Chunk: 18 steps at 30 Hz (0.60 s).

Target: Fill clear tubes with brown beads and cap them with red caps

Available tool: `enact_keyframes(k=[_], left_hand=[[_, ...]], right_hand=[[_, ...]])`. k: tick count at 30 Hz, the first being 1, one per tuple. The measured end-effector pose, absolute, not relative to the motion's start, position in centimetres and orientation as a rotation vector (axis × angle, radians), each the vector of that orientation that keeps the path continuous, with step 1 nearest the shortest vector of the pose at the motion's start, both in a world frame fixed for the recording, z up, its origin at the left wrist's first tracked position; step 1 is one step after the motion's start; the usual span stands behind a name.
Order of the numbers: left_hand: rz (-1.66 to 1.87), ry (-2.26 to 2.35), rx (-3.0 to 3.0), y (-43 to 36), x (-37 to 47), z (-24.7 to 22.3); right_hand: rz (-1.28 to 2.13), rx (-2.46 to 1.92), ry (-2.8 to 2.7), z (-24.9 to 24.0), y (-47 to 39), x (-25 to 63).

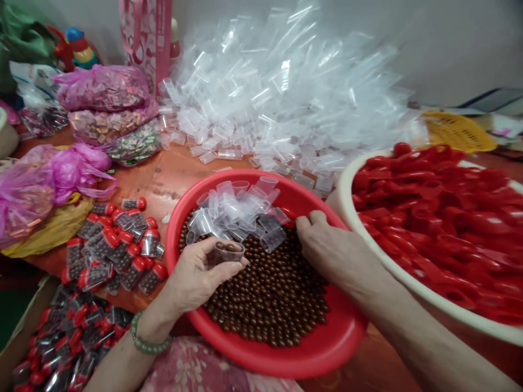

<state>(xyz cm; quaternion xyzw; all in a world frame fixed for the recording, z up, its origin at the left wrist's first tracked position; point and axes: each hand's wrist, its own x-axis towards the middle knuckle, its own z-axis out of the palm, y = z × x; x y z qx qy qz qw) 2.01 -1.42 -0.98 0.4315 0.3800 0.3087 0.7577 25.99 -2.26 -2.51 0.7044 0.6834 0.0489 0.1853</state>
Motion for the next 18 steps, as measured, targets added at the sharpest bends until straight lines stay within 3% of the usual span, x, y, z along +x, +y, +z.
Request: enact_keyframes(k=[8,14,18], left_hand=[[0.643,0.599,0.795,-1.9,1.4,-1.2],[0.675,0.712,0.876,-2.2,1.4,-0.9],[0.746,0.798,0.962,-2.1,1.0,-0.4]], right_hand=[[0.161,2.007,2.039,-2.5,-3.9,27.4],[-0.616,2.582,2.372,-2.2,-6.7,28.0],[-0.634,2.584,2.297,-1.3,-6.8,27.9]])
